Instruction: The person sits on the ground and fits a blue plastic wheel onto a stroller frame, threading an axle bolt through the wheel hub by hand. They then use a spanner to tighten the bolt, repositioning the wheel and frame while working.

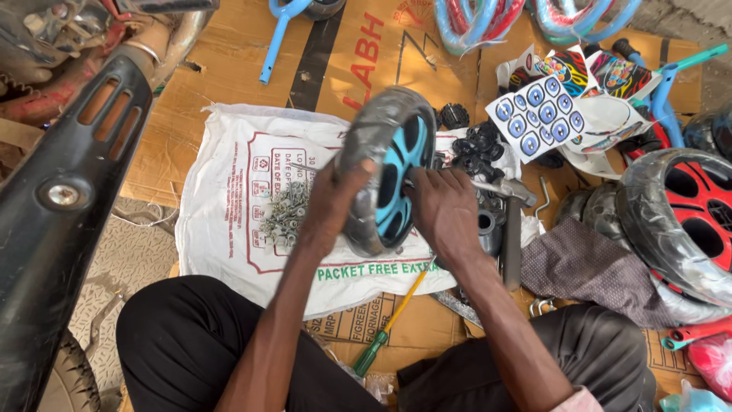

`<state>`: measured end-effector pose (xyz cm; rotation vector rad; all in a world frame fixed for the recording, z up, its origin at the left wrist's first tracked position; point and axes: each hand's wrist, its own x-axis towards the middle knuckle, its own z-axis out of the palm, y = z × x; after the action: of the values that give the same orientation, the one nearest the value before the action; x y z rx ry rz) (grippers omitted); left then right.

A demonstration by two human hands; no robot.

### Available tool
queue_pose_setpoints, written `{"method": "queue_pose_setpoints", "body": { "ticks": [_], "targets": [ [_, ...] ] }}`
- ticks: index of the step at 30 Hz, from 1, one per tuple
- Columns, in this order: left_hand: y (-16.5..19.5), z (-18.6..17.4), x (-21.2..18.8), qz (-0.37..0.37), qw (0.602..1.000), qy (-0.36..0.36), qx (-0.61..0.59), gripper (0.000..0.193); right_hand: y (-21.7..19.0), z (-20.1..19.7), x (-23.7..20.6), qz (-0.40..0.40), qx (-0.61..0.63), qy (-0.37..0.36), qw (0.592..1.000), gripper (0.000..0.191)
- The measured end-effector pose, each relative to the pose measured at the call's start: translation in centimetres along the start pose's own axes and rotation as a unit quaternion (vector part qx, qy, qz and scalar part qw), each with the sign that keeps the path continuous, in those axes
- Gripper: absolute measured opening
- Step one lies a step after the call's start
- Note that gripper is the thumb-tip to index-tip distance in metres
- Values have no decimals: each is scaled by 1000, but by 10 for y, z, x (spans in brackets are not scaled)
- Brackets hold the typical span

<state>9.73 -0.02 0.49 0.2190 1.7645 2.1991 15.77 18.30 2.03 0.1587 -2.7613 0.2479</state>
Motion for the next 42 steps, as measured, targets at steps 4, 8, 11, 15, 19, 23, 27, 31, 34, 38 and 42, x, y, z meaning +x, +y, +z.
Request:
{"method": "queue_pose_setpoints", "body": {
  "ticks": [4,8,11,15,19,23,27,31,34,38,42],
  "targets": [
    [7,42,-20,231,958,50,163,76,52,46,-30,53,42,-12,998,18],
    [4,73,-51,395,861,71,313,64,110,103,-63,176,132,-33,975,19],
    [3,78,-63,503,760,40,410,63,138,135,-100,74,180,23,981,32],
    [9,77,-66,527,739,9,420,75,165,154,-128,161,205,-1,966,41],
    [22,73,-68,494,780,-4,384,87,166,163,-131,282,693,118,653,36],
    [32,79,-72,518,779,17,353,80,148,170,-129,228,486,91,839,37],
    [36,72,-80,543,718,13,435,40,142,167,-126,264,501,102,818,37],
    [36,68,-80,554,705,2,444,27,151,151,-134,278,516,96,804,37],
    [36,71,-80,562,696,-11,447,28,150,146,-140,292,531,88,791,37],
    [35,71,-79,543,711,-12,446,28,123,152,-129,306,536,223,754,37],
    [35,69,-73,536,721,12,440,38,85,119,-101,322,773,174,518,39]
  ]
}}
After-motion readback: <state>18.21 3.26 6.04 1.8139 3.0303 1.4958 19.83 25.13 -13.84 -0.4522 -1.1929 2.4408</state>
